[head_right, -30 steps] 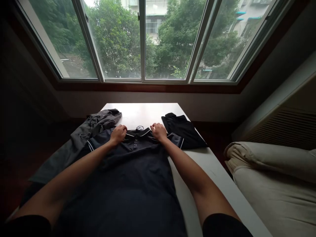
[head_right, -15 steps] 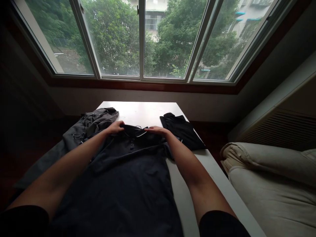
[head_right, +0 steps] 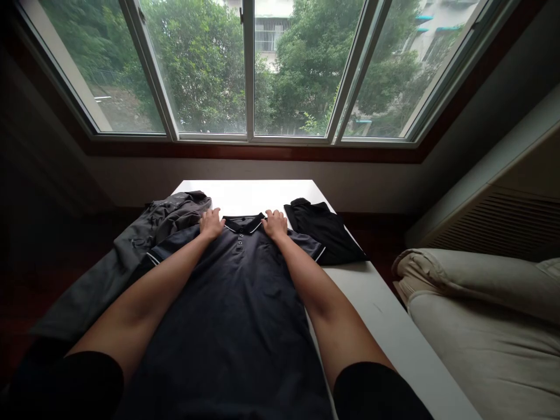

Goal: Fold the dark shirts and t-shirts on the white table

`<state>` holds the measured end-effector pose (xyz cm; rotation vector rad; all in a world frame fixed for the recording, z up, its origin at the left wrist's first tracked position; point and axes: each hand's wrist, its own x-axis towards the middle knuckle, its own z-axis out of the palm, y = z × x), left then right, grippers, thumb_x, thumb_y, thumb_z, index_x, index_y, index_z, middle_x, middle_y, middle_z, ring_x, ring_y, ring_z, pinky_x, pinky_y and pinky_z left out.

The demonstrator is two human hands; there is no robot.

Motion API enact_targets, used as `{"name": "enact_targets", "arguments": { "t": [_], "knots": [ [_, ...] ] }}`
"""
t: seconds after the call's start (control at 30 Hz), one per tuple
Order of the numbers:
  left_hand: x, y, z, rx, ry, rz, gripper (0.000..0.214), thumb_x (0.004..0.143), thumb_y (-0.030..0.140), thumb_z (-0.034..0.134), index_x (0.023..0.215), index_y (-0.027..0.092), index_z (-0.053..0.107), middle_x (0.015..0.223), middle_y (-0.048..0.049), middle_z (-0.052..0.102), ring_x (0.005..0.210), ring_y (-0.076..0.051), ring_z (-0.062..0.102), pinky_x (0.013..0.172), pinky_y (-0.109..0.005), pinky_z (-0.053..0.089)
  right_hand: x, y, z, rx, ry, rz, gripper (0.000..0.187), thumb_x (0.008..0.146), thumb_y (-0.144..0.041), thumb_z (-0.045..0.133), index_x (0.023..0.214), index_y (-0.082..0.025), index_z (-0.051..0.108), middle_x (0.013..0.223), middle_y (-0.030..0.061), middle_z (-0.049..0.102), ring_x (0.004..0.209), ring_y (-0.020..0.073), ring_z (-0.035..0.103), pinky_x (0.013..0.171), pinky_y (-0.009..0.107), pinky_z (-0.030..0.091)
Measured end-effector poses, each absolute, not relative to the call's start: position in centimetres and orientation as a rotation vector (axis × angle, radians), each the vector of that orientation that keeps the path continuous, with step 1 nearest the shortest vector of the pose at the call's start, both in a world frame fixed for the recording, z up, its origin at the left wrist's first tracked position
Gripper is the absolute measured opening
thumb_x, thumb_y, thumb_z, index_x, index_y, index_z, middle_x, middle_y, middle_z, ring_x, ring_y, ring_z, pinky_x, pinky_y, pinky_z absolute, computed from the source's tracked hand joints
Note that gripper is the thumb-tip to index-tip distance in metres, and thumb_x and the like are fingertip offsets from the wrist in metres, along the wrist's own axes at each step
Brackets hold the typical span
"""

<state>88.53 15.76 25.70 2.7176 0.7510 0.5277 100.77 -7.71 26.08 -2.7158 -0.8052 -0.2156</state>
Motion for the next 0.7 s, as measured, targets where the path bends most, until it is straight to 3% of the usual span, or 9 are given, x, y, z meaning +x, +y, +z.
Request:
{"name": "enact_targets", "arguments": {
  "t": [0.17, 0.27, 0.37, 0.53, 0.63, 0.7],
  "knots": [
    [86.5, 11.3, 23.7, 2.885, 0.267, 0.452, 0.038, 0.098, 0.033, 0.051, 0.132, 0.023, 0.064, 0.139, -0.0135, 0.059, 0.131, -0.031, 0.051, 0.113, -0.043, 0.039, 97.5, -9.6, 24.0, -2.684, -1.006, -0.206, 0.038, 0.106, -0.038, 0.044, 0.135, -0.022, 0.062, 0.135, 0.0157, 0.059, 0.127, 0.0299, 0.049, 0.109, 0.040, 0.038],
    [85.6, 9.6, 21.9, 2.894, 0.156, 0.302, 0.051, 0.100, 0.044, 0.049, 0.146, 0.023, 0.056, 0.156, -0.0141, 0.048, 0.144, -0.033, 0.041, 0.120, -0.051, 0.030, 96.1, -10.5, 22.6, -2.752, -1.027, -0.083, 0.050, 0.104, -0.049, 0.048, 0.146, -0.024, 0.055, 0.147, 0.0171, 0.053, 0.135, 0.0329, 0.045, 0.112, 0.045, 0.035],
    [85.6, 9.6, 20.6, 2.878, 0.213, 0.145, 0.064, 0.102, 0.058, 0.041, 0.158, 0.028, 0.042, 0.169, -0.0112, 0.031, 0.155, -0.036, 0.024, 0.123, -0.061, 0.018, 96.1, -10.8, 21.6, -2.808, -1.006, 0.022, 0.065, 0.103, -0.062, 0.042, 0.158, -0.027, 0.043, 0.165, 0.0168, 0.034, 0.150, 0.0363, 0.029, 0.120, 0.055, 0.022],
    [86.9, 11.2, 20.3, 2.857, 0.254, 0.052, 0.071, 0.100, 0.068, 0.034, 0.162, 0.033, 0.035, 0.174, -0.0064, 0.020, 0.160, -0.034, 0.013, 0.125, -0.062, 0.010, 98.2, -10.3, 21.4, -2.796, -1.039, 0.204, 0.071, 0.104, -0.068, 0.031, 0.165, -0.030, 0.029, 0.172, 0.0136, 0.017, 0.159, 0.0352, 0.012, 0.123, 0.064, 0.002],
    [87.8, 11.8, 20.6, 2.869, 0.269, 0.049, 0.073, 0.101, 0.068, 0.032, 0.163, 0.031, 0.034, 0.174, -0.0068, 0.019, 0.160, -0.034, 0.012, 0.126, -0.061, 0.010, 99.3, -9.7, 21.8, -2.756, -1.070, 0.233, 0.070, 0.104, -0.066, 0.035, 0.164, -0.031, 0.031, 0.172, 0.0121, 0.019, 0.159, 0.0342, 0.012, 0.123, 0.064, 0.002],
    [88.1, 12.0, 20.7, 2.884, 0.284, 0.056, 0.071, 0.102, 0.067, 0.031, 0.163, 0.031, 0.034, 0.173, -0.0066, 0.020, 0.160, -0.033, 0.013, 0.126, -0.060, 0.011, 99.7, -9.8, 22.3, -2.689, -1.096, 0.191, 0.063, 0.105, -0.060, 0.039, 0.160, -0.030, 0.039, 0.170, 0.0110, 0.027, 0.157, 0.0318, 0.020, 0.124, 0.059, 0.010]
  ]
}}
